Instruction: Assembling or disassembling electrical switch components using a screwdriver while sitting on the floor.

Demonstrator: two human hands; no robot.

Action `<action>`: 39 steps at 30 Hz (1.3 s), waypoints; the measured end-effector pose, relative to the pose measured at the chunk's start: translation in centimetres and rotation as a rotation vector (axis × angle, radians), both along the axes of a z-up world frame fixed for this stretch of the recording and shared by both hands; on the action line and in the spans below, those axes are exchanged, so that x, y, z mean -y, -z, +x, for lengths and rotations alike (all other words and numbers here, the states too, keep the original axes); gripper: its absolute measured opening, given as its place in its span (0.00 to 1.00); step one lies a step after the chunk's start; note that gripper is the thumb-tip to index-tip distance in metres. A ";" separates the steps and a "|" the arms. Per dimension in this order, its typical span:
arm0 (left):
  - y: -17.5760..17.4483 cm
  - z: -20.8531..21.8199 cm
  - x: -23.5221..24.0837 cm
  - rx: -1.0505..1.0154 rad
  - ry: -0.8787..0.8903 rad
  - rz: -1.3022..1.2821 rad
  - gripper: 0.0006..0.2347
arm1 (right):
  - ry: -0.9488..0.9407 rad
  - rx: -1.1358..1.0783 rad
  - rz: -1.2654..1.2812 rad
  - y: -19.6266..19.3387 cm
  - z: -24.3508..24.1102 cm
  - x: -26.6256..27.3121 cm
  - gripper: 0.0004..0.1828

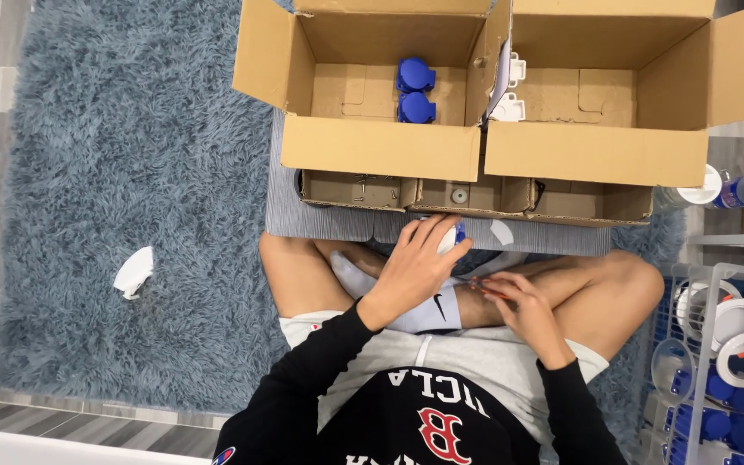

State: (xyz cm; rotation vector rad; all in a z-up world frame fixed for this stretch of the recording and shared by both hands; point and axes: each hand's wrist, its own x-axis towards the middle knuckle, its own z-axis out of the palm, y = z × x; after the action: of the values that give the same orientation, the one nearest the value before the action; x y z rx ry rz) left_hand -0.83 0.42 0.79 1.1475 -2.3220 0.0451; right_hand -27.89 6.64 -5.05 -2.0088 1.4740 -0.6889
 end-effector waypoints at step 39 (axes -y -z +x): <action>-1.5 1.7 0.0 -0.285 0.001 0.135 0.16 | -0.209 -0.184 0.247 -5.0 1.6 4.1 0.18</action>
State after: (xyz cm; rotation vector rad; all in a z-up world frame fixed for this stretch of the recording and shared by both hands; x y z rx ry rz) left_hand 0.83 0.46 2.30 1.1367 -2.0975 -0.2625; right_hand -26.28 2.56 -0.09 -2.0347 1.3489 -0.2285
